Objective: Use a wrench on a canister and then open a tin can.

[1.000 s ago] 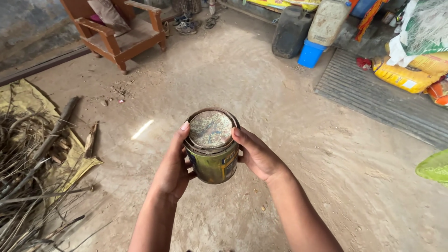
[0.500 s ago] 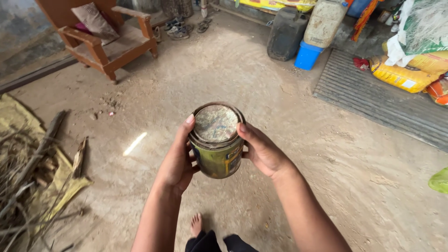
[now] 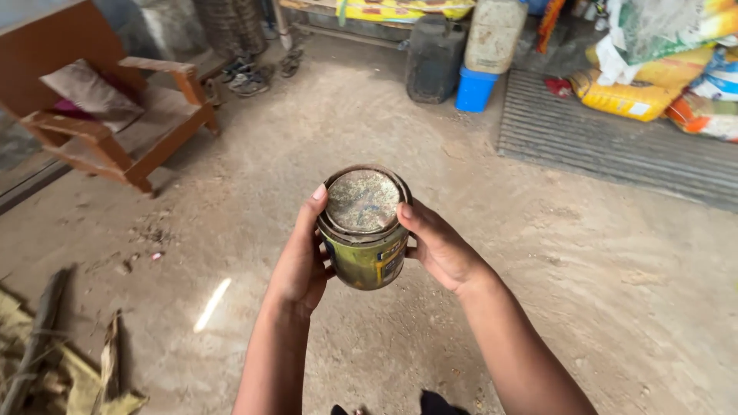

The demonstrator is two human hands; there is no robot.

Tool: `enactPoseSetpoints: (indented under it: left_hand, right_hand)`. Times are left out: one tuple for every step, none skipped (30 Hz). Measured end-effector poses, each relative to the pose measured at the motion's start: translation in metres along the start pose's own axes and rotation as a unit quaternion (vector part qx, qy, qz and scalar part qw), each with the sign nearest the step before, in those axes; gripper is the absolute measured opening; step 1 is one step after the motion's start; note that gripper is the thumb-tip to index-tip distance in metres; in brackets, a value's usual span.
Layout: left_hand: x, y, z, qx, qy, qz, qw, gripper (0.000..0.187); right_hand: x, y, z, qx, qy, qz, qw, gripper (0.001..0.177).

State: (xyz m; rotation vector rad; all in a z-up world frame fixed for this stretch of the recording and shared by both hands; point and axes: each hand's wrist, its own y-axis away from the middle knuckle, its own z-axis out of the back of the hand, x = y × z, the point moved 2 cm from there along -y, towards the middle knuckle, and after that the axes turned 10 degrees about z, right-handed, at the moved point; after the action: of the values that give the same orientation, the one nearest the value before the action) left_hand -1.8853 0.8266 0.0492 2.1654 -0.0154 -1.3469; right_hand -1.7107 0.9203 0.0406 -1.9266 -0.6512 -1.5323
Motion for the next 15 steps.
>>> enactPoseSetpoints:
  left_hand:
    - [-0.001,-0.012,0.001,0.005,-0.003,0.005,1.000,0.099]
    - [-0.003,-0.023,0.001,0.016,-0.004,0.013,1.000,0.100]
    - [-0.003,-0.034,0.001,0.027,-0.006,0.022,0.999,0.101]
    - [-0.006,-0.045,-0.002,0.031,-0.008,0.023,0.999,0.101]
    - [-0.008,-0.056,-0.006,0.029,-0.013,0.030,0.999,0.101]
    - [-0.008,-0.066,-0.010,0.026,-0.017,0.038,0.999,0.101]
    - [-0.012,-0.074,-0.014,0.028,-0.019,0.040,0.999,0.101]
    - [-0.015,-0.082,-0.020,0.031,-0.024,0.044,0.998,0.102]
    - [-0.017,-0.090,-0.027,0.034,-0.029,0.048,0.998,0.102]
    - [-0.020,-0.099,-0.033,0.034,-0.030,0.048,0.998,0.102]
    - [-0.022,-0.109,-0.040,0.036,-0.036,0.050,0.997,0.102]
    - [-0.025,-0.118,-0.046,0.034,-0.042,0.053,0.997,0.102]
    - [-0.029,-0.127,-0.054,0.031,-0.043,0.053,0.997,0.102]
    - [-0.032,-0.136,-0.063,0.030,-0.042,0.050,0.997,0.101]
    - [-0.035,-0.145,-0.073,0.028,-0.041,0.047,0.998,0.101]
  right_hand:
    - [-0.003,-0.006,0.004,-0.008,0.000,-0.001,1.000,0.106]
    - [-0.006,-0.013,0.007,-0.013,-0.002,-0.011,1.000,0.105]
    - [-0.008,-0.018,0.011,-0.018,-0.005,-0.020,1.000,0.104]
    - [-0.012,-0.025,0.018,-0.023,-0.005,-0.018,1.000,0.104]
    - [-0.014,-0.032,0.026,-0.031,-0.002,-0.018,0.999,0.104]
    - [-0.018,-0.037,0.034,-0.038,0.001,-0.019,0.999,0.103]
    - [-0.020,-0.042,0.040,-0.042,0.000,-0.020,0.999,0.103]
    - [-0.020,-0.047,0.048,-0.048,-0.003,-0.022,0.999,0.102]
    - [-0.021,-0.052,0.057,-0.055,-0.005,-0.024,0.998,0.101]
    - [-0.022,-0.059,0.066,-0.055,-0.006,-0.023,0.998,0.101]
    - [-0.023,-0.065,0.077,-0.057,-0.015,-0.024,0.998,0.100]
    - [-0.025,-0.073,0.087,-0.058,-0.027,-0.026,0.998,0.099]
    - [-0.027,-0.083,0.099,-0.056,-0.030,-0.026,0.998,0.099]
    - [-0.030,-0.092,0.112,-0.057,-0.034,-0.023,0.998,0.098]
    - [-0.032,-0.101,0.125,-0.059,-0.038,-0.021,0.997,0.098]
